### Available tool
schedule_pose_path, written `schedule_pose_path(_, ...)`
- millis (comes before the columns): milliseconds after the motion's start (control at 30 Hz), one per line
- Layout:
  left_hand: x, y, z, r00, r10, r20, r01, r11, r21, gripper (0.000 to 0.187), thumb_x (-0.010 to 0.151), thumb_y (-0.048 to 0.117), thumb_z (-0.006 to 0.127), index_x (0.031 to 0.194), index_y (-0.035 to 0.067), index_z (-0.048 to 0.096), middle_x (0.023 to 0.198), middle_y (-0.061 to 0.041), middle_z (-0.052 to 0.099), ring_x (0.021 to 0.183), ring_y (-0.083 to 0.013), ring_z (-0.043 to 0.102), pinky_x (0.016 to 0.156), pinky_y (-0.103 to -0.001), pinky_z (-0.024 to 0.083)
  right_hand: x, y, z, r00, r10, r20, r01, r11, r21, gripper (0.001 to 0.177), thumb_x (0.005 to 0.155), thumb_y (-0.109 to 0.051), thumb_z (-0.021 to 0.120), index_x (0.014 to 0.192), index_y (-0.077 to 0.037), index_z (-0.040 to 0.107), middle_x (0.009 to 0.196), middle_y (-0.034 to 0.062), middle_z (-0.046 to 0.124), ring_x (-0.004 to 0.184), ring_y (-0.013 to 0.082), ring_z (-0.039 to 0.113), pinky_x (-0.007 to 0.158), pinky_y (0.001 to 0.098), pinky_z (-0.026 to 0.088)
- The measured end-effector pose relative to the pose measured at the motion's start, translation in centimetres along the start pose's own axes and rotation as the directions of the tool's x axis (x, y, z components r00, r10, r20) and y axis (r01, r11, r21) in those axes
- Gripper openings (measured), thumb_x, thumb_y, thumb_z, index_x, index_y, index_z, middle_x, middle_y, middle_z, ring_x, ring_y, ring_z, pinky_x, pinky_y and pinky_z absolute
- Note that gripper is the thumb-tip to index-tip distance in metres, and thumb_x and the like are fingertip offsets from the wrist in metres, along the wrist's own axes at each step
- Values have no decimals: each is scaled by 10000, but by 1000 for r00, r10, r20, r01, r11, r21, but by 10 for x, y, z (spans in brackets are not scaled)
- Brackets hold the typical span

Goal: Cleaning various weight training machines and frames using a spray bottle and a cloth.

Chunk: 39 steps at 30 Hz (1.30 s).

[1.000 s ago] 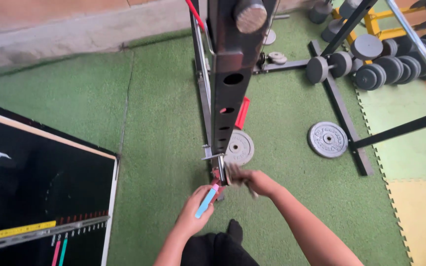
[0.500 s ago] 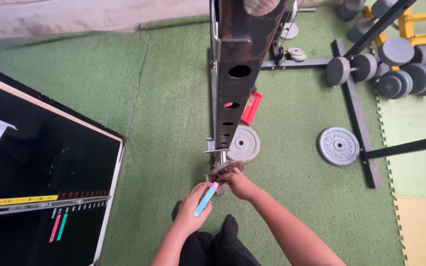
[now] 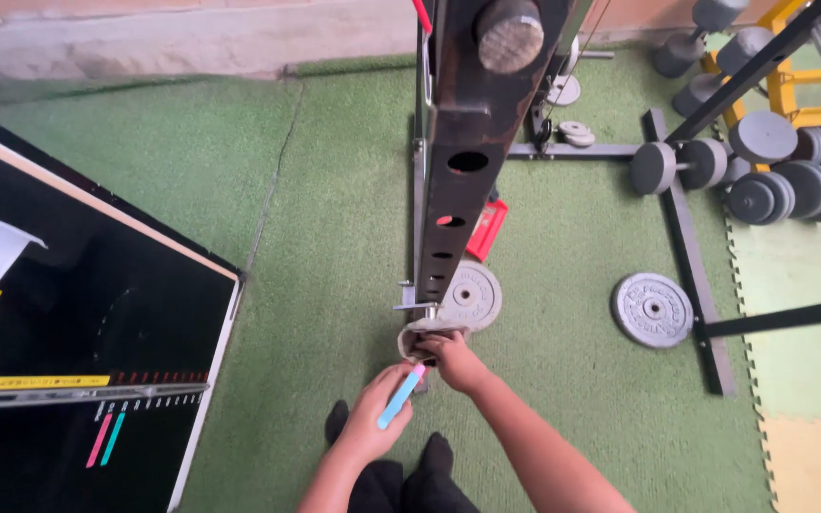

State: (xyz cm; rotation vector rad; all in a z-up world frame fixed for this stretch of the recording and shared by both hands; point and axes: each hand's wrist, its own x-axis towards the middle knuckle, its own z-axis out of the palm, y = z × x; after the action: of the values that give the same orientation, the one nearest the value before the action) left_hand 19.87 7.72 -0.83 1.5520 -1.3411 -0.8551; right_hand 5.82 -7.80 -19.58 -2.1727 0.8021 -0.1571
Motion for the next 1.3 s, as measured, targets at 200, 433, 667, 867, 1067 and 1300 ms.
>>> schedule_pose_path(200, 5, 4, -5, 997, -74, 20, 74, 997, 21, 416, 808, 12, 618, 1222, 50, 620, 1134, -137, 674, 1070, -320, 689, 939, -380, 539, -23, -9, -35, 983, -45, 179, -26, 927, 375, 589, 724, 68, 506, 1235, -132, 719, 1161, 50, 757, 1087, 228, 719, 930, 359, 575)
schedule_pose_path(433, 13, 16, -12, 996, -87, -13, 87, 996, -8, 421, 793, 13, 620, 1213, 45, 612, 1141, -130, 673, 1072, -316, 695, 923, -383, 538, -2, -25, -120, 733, 674, -88, -178, 315, 932, 292, 1062, -125, 475, 1171, 59, 674, 982, 144, 680, 870, 244, 619, 758, 406, 517)
schedule_pose_path(667, 34, 26, -19, 999, -36, -37, 32, 994, -101, 402, 802, -18, 578, 1195, 48, 628, 1109, -130, 679, 1060, -298, 723, 948, -395, 556, -4, -229, -251, 706, 290, -646, 484, 469, 739, 371, 1104, -69, 445, 1460, 22, 496, 1374, 117, 578, 1199, 199, 573, 1019, 335, 485)
schedule_pose_path(867, 38, 34, -25, 996, -72, -51, 71, 997, -38, 405, 803, -5, 592, 1202, 53, 623, 1120, -137, 676, 1062, -318, 705, 939, -399, 549, 22, -172, -189, 559, -89, -824, 414, 891, 184, 744, 841, 164, 376, 1568, 9, 360, 1588, 170, 443, 1507, 304, 404, 1242, 373, 294)
schedule_pose_path(1067, 38, 27, -24, 998, -30, -51, 29, 1000, -11, 403, 796, 9, 600, 1197, 46, 624, 1149, -143, 678, 1095, -332, 697, 955, -404, 539, 21, -49, -81, 850, 203, -487, 140, 804, 578, 581, 922, 75, 411, 1492, -10, 481, 1435, 141, 600, 1382, 256, 522, 1165, 340, 360)
schedule_pose_path(1300, 34, 30, -27, 995, -97, -24, 92, 986, -140, 348, 801, -6, 572, 1139, 41, 636, 1138, -117, 681, 1073, -280, 737, 947, -385, 578, 65, -5, -17, 873, 488, 22, -1, -44, 999, 314, 1088, -113, 509, 1340, 68, 558, 1102, 168, 637, 949, 281, 637, 856, 457, 550)
